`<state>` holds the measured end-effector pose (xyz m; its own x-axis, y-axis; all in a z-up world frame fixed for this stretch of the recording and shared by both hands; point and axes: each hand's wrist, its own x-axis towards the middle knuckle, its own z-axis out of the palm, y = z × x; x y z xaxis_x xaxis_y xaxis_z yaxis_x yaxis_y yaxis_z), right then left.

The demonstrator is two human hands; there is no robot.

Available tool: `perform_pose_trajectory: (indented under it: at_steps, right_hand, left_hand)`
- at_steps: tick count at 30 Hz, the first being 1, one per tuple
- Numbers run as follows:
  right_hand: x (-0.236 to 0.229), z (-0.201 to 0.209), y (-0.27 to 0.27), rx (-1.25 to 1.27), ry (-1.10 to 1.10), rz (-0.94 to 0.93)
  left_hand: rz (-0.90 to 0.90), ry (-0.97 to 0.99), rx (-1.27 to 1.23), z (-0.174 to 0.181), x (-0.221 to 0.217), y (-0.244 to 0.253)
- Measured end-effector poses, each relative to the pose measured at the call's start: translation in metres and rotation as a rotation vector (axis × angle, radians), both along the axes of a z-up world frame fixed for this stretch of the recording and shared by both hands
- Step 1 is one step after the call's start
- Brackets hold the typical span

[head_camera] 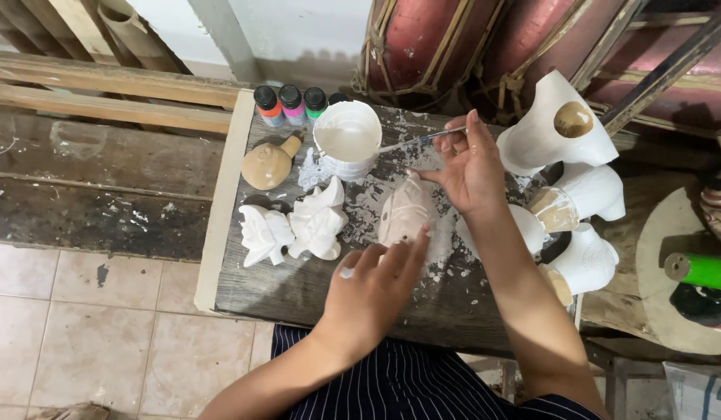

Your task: Applying a white coating to small plaster figurines using a brush and fingers

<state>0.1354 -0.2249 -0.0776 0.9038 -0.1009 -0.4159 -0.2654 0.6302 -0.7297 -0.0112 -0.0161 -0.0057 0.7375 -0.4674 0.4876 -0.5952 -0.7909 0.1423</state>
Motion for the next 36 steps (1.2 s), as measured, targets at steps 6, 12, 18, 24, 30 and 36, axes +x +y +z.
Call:
perform_pose_trajectory:
  at_steps: [6,12,18,24,30,36]
  right_hand:
    - [0.015,-0.033,-0.003,0.196,0.022,-0.007]
    - [0.021,-0.063,-0.005,0.193,0.028,-0.049]
    - [0.032,-0.084,-0.014,0.118,0.026,-0.026]
    - [0.027,-0.060,-0.023,0.173,0.083,-0.103]
    - [0.003,-0.014,-0.041,0.161,-0.029,-0.120]
    - [-0.040,0.004,-0.060,0.251,-0.173,-0.070]
  left_hand:
    - [0.162,-0.190,0.257,-0.006,0.003,-0.030]
    - [0.120,-0.156,0.268,-0.054,0.000,-0.079]
    - [0.147,-0.136,0.246,-0.093,-0.005,-0.113]
    - [0.206,-0.093,0.294,-0.091,0.000,-0.129]
    - [0.171,-0.078,0.285,-0.095,0.000,-0.122]
    - [-0.005,-0.049,0.192,-0.113,0.003,-0.091]
